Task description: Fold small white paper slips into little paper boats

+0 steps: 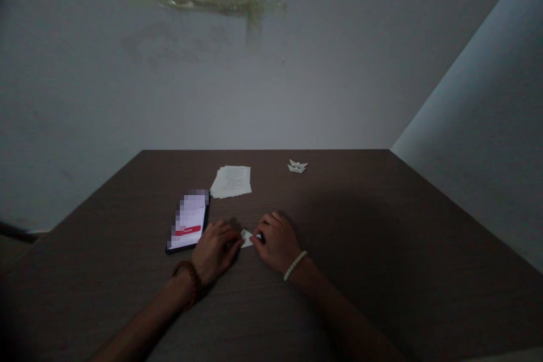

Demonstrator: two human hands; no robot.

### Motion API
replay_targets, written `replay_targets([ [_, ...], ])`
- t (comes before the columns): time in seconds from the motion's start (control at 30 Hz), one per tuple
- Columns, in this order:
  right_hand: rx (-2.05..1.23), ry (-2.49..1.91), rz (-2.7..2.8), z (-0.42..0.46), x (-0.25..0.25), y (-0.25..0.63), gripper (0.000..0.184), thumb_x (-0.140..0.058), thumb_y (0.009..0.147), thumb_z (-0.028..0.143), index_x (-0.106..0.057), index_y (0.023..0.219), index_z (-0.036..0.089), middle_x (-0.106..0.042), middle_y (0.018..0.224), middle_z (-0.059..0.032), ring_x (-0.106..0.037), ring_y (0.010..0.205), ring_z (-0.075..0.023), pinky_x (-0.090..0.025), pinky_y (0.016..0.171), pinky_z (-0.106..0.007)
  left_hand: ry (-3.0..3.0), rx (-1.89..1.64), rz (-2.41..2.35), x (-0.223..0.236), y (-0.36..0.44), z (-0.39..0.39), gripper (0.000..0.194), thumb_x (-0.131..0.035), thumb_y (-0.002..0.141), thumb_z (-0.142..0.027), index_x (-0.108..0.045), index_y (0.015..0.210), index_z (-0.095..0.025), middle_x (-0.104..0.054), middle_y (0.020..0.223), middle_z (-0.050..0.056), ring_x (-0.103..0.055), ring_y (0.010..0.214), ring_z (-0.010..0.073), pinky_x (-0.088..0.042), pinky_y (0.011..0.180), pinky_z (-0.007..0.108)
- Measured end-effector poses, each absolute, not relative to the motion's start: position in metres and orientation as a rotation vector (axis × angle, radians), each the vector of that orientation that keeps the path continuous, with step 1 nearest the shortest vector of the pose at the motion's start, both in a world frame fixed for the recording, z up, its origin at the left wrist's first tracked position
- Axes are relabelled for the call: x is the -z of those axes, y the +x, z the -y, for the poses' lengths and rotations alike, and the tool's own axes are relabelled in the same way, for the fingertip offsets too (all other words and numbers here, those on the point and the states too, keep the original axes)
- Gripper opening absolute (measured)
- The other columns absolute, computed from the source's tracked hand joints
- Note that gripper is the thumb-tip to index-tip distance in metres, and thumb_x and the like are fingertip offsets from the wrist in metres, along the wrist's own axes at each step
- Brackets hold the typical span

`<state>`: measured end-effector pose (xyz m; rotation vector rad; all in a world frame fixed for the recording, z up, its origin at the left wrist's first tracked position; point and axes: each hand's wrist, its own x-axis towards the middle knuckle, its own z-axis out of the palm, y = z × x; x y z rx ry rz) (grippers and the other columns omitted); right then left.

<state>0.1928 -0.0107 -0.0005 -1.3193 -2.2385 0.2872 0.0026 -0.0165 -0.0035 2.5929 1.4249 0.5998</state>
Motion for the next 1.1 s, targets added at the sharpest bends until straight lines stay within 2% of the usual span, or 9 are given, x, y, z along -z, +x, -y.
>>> replay_targets([
  [0.23,-0.291,-1.345,2.229,0.01,0.0,0.192,0.011,-0.068,0.08,0.027,-0.065,0.075,0.018,-0.061,0.083,-0.0034,-0.052,0.086,-0.0184,-0.04,0.077,-0.03,2.682,-0.61,-1.404,0.002,0.001,0.019,0.018,-0.048,0.088,-0.02,-0.064,0.079,-0.017,-0.061,0.082,0.007,-0.049,0.084,0.023,-0.036,0.072,0.036],
  [0.5,-0.288,-1.326,2.222,0.01,0.001,0.192,0.01,-0.071,0.078,0.026,-0.065,0.074,0.019,-0.061,0.083,-0.0028,-0.052,0.084,-0.0182,-0.04,0.074,-0.03,2.897,-0.503,-1.071,0.001,-0.017,0.019,0.028,-0.049,0.084,-0.01,-0.066,0.1,-0.024,-0.059,0.093,0.007,-0.046,0.087,0.0223,-0.034,0.072,0.035],
  [0.67,-0.281,-1.326,2.216,0.008,0.003,0.192,0.01,-0.071,0.078,0.028,-0.066,0.076,0.019,-0.061,0.083,-0.0028,-0.052,0.085,-0.0186,-0.04,0.075,-0.031,2.959,-0.469,-0.979,-0.002,-0.022,0.02,0.029,-0.052,0.079,-0.01,-0.066,0.101,-0.022,-0.059,0.094,0.008,-0.046,0.085,0.0222,-0.035,0.07,0.035],
  [0.87,-0.199,-1.369,2.14,0.005,0.002,0.194,0.016,-0.074,0.076,0.029,-0.062,0.078,0.019,-0.061,0.086,-0.0038,-0.052,0.087,-0.0206,-0.041,0.079,-0.033,2.958,-0.438,-1.043,-0.005,-0.016,0.024,0.026,-0.045,0.086,-0.013,-0.066,0.098,-0.021,-0.056,0.087,0.008,-0.047,0.084,0.0224,-0.036,0.07,0.036],
  [1.1,-0.175,-1.272,2.176,0.011,0.002,0.193,0.009,-0.069,0.079,0.026,-0.064,0.078,0.019,-0.059,0.086,-0.0043,-0.05,0.087,-0.02,-0.041,0.079,-0.033,2.948,-0.446,-1.075,-0.003,-0.014,0.027,0.028,-0.047,0.082,-0.013,-0.064,0.104,-0.02,-0.055,0.091,0.009,-0.047,0.084,0.0227,-0.038,0.072,0.037],
])
